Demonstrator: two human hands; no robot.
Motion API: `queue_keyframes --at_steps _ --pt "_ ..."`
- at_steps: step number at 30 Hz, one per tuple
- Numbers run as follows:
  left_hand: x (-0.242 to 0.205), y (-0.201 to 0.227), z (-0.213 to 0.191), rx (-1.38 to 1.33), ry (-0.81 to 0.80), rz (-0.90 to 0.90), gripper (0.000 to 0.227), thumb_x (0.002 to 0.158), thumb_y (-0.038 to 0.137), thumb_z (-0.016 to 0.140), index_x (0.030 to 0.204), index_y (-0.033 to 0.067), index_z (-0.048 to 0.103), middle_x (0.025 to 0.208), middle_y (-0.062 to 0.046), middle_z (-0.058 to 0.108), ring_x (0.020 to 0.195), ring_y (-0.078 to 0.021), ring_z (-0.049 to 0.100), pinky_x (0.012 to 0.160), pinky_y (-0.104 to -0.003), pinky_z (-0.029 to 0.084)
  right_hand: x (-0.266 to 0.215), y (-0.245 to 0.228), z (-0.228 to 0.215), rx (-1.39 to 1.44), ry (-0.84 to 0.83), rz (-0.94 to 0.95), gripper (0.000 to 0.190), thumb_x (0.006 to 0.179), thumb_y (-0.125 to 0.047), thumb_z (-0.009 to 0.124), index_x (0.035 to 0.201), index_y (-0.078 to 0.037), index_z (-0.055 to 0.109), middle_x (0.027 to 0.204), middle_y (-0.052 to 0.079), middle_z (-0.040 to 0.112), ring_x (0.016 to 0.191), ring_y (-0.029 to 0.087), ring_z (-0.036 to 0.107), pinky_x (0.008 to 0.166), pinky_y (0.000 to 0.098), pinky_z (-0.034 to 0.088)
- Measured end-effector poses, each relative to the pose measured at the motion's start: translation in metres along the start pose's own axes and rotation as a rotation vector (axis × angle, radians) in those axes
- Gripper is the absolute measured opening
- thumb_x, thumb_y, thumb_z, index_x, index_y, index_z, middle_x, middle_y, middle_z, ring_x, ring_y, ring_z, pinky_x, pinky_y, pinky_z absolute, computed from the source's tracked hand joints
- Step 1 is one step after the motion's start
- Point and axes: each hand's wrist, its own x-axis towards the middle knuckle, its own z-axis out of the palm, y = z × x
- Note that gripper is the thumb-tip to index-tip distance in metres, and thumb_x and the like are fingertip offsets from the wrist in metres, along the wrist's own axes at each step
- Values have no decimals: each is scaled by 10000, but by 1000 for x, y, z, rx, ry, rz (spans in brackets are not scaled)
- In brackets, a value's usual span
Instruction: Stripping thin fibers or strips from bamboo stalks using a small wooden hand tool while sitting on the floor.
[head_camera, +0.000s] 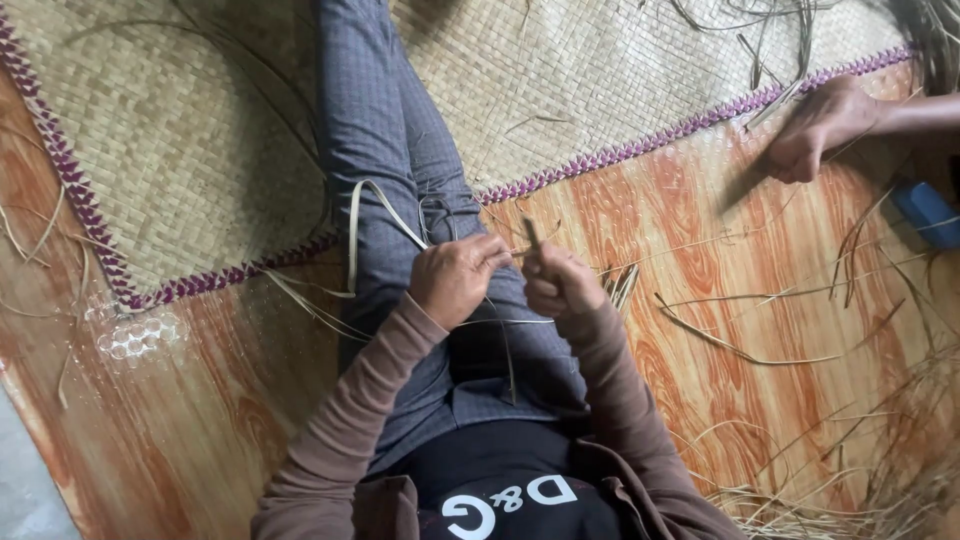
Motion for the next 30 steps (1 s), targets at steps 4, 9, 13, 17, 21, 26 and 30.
queue_keyframes --at_steps 4,9,13,17,21,26,30 --pt "-8 -4 -25 18 5 -15 134 979 388 617 903 285 659 872 -6 740 883 -311 729 742 -480 584 -15 -30 10 115 -16 49 324 1086 -385 461 944 -94 451 578 -87 280 339 -10 301 248 184 269" --pt "-18 -50 -34 106 25 -27 120 989 403 606 930 323 673 890 32 738 863 -289 728 779 -479 567 -34 -55 -14 110 37 -40 335 1099 -397 411 880 -144 420 557 -79 294 342 -5 302 255 181 298" --pt "-20 -43 -44 335 137 80 148 1008 402 603 935 315 697 847 64 717 863 -237 713 825 -430 520 -20 -36 0 -123 96 -137 403 1084 -433 422 801 -146 417 522 -67 291 287 36 324 230 207 282" --pt "-15 6 -33 443 369 235 206 935 248 716 1130 184 743 1034 -32 699 1115 -257 619 1052 -509 370 -3 -9 45 -370 268 -334 344 1080 -213 452 766 -74 445 488 5 293 271 97 326 237 229 278" --pt "-6 11 14 196 224 269 109 976 284 664 1029 208 721 878 19 708 952 -215 697 1021 -471 411 -5 1 97 -576 520 -359 311 1070 -195 535 794 -51 543 483 66 445 307 119 459 279 222 356" --pt "-2 14 14 -87 161 167 90 974 274 652 910 212 664 785 -10 684 839 -281 718 794 -411 534 -5 9 84 -580 521 -382 276 1063 -184 563 838 -24 569 485 109 471 296 159 483 268 251 369" --pt "-3 19 3 -273 159 137 70 945 203 691 893 161 668 748 -67 667 794 -343 714 701 -412 563 -5 9 83 -513 435 -374 222 1055 -165 569 916 8 575 518 144 504 300 208 529 265 285 411"
